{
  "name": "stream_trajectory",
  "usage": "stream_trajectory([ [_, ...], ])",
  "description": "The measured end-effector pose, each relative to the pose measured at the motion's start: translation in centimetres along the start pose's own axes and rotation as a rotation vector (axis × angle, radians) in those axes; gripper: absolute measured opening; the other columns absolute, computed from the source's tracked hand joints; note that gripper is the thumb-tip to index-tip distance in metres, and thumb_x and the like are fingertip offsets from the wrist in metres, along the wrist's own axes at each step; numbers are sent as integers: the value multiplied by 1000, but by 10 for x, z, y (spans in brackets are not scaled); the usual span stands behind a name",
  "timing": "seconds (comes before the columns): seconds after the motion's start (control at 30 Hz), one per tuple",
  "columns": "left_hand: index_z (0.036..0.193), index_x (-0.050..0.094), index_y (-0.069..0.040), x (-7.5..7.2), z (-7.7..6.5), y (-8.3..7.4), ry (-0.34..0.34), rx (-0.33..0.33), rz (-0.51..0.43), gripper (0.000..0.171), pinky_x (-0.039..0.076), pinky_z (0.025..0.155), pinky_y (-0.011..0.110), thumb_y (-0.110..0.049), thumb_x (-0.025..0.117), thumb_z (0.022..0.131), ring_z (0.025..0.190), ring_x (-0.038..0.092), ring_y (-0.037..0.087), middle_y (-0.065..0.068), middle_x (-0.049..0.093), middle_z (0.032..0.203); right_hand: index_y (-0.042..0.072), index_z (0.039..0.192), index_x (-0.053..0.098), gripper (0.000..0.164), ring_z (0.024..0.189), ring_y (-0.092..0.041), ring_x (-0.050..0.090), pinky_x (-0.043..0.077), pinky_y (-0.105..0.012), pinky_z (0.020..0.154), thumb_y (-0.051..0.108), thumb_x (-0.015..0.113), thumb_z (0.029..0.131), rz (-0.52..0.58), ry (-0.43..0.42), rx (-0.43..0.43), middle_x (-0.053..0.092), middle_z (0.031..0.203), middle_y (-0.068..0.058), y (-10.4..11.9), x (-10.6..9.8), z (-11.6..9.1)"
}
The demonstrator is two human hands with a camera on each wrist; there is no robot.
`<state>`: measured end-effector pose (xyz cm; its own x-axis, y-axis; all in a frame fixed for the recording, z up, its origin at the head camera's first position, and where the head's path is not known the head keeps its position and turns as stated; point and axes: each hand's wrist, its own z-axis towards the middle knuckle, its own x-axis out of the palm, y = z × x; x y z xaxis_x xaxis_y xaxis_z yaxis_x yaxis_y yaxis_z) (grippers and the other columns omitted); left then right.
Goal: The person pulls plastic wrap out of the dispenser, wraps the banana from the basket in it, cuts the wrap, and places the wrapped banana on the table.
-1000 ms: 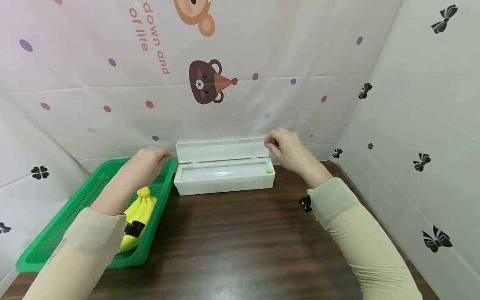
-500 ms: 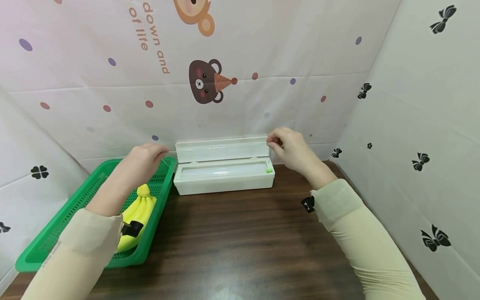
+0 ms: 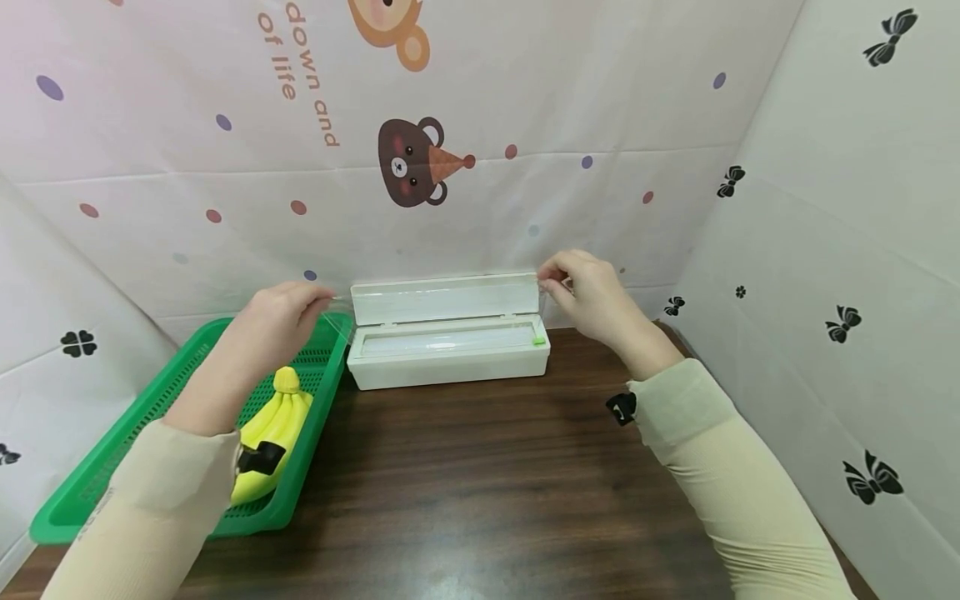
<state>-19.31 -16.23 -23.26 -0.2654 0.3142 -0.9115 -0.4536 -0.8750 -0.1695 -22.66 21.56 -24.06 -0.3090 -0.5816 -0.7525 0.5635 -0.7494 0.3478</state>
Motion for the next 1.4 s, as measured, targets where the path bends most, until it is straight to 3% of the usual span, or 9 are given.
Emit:
stream_trajectory([
  [0.63,111,65,2,-6,-5,-2,-177,92,-9,21,51,89,45,-5,58,92,101,63,31,18,67,107,6,91,67,4,72,-13,52,41,-24,65,6,64,88,-59,-115,-63,64,87,-6,9,-11,-5],
  [0.83,109,66,2,-7,-8,0,-231,126,-9,20,52,85,44,-3,60,91,91,65,29,17,68,98,6,91,67,4,66,-11,59,43,-14,57,4,63,89,-12,-121,-63,64,85,-4,12,-12,-6],
  [0.97,108,66,2,-8,-9,1,-252,132,-11,19,53,82,44,-3,60,90,84,64,28,15,66,92,7,91,65,4,63,-5,61,44,-15,51,5,62,90,17,-108,-51,63,85,-2,14,-12,-6],
  [1.23,108,66,1,-10,-11,1,-252,119,-26,19,54,78,43,-3,58,91,84,63,28,16,66,95,7,92,64,3,68,-14,69,43,-16,53,7,62,90,90,-91,-9,62,87,-2,17,-11,-9],
  [1.4,108,66,2,-10,-12,3,-257,118,-22,19,54,75,43,-3,58,91,83,63,28,16,66,96,7,93,63,3,69,-7,68,45,-14,62,9,61,91,125,-56,25,62,89,-3,20,-10,-11],
])
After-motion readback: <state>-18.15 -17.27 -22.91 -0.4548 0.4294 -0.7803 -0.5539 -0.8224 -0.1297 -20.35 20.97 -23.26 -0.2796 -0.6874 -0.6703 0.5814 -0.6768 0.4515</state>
